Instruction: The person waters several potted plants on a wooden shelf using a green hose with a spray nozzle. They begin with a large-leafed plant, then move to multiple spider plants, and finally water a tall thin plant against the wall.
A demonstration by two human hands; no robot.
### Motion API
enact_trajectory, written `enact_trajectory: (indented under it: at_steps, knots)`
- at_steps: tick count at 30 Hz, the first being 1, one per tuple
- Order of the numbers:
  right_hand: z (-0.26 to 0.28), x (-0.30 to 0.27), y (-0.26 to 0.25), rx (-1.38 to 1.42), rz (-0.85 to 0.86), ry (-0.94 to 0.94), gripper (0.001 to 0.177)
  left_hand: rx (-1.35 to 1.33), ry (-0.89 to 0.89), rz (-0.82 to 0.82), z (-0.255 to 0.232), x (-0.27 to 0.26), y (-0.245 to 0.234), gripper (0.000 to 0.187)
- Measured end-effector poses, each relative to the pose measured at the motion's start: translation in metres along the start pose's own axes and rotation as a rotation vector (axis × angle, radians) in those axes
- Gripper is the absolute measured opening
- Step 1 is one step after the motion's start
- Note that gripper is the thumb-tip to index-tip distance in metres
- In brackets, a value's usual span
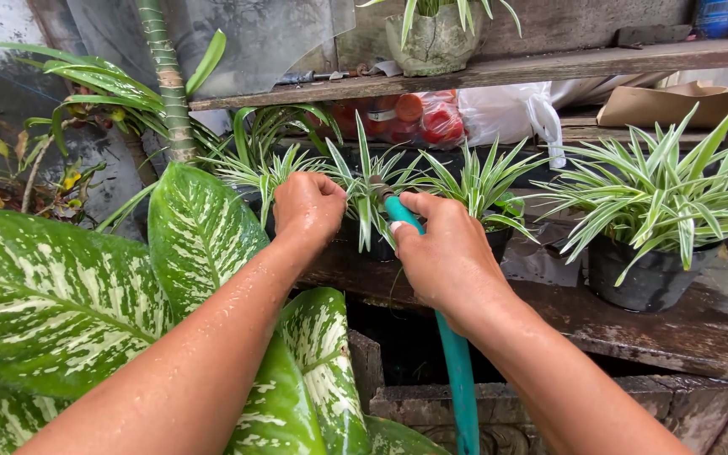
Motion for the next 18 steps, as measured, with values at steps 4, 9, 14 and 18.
enact_trajectory:
  at_steps: [4, 9, 14, 18]
  knots:
    - [0.021, -0.022, 0.000, 0.050, 0.005, 0.040, 0.051, -0.047, -0.031, -0.002, 0.013, 0.002, -0.006, 0.019]
    - [0.021, -0.026, 0.005, 0.062, -0.017, 0.075, 0.050, -0.070, -0.109, -0.020, 0.020, -0.009, -0.027, 0.018]
    - [0.023, -0.033, 0.005, 0.055, -0.043, 0.075, 0.050, -0.066, -0.126, -0.061, 0.030, -0.010, -0.039, 0.019]
    - [0.021, -0.034, 0.006, 0.053, -0.059, 0.055, 0.050, -0.056, -0.143, -0.129, 0.023, -0.018, -0.053, 0.025]
Point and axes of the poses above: each hand's wrist, its own x-axis towards the middle knuckle, its own y-axis out of the palm, z = x × y, the point moved 7 cm from there along x, towards the middle knuckle, and after that the axes turned 3 degrees about -z, right-handed, at the moved point
